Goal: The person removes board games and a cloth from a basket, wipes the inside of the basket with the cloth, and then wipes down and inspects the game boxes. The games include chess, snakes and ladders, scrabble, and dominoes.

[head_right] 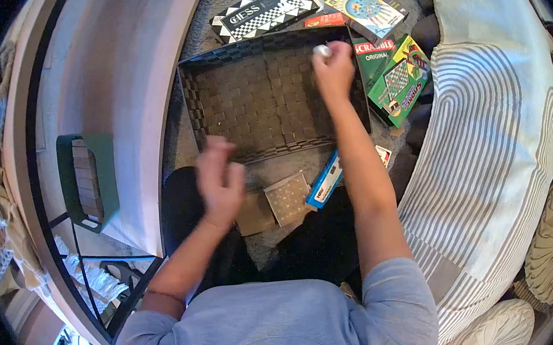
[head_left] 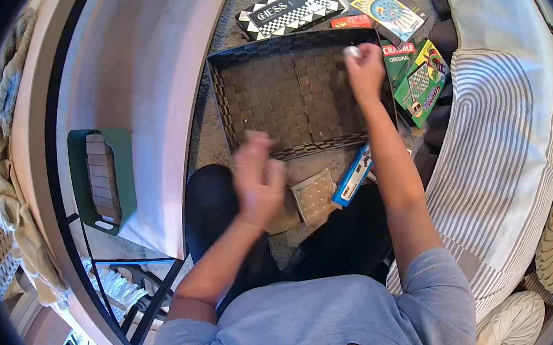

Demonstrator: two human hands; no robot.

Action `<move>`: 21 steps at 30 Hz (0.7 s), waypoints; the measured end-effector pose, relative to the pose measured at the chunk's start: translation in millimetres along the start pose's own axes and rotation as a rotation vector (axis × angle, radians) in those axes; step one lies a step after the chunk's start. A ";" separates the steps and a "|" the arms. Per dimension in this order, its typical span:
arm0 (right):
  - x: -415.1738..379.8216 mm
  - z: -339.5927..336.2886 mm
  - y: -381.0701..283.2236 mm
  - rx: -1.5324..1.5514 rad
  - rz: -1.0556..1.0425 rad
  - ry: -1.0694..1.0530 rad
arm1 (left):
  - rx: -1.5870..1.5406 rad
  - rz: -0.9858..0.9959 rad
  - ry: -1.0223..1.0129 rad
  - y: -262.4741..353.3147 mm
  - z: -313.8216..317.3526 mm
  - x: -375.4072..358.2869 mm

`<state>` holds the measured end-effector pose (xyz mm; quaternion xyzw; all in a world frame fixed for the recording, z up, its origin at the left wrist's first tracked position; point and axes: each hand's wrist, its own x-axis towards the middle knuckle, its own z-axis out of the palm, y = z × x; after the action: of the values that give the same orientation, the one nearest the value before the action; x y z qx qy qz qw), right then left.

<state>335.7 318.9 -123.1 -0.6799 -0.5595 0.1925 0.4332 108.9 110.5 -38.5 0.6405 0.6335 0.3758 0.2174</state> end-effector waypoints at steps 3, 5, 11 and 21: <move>-43.8 -86.7 -15.6 0.063 -0.037 0.088 | -0.111 -0.430 0.218 -74.5 -18.4 11.8; -74.9 -125.1 9.5 -0.031 0.025 0.250 | -0.349 -0.638 0.131 -103.3 -15.9 24.4; -133.4 -154.4 84.6 -0.256 0.178 0.143 | -0.226 -0.692 0.064 -110.0 16.6 36.4; -110.9 -85.7 -397.8 0.349 -1.035 -0.331 | -0.426 0.060 0.228 3.2 -52.0 80.8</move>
<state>130.1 183.5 219.4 -0.1962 -0.8401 0.1485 0.4835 64.7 178.7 12.9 0.5521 0.5412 0.5769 0.2634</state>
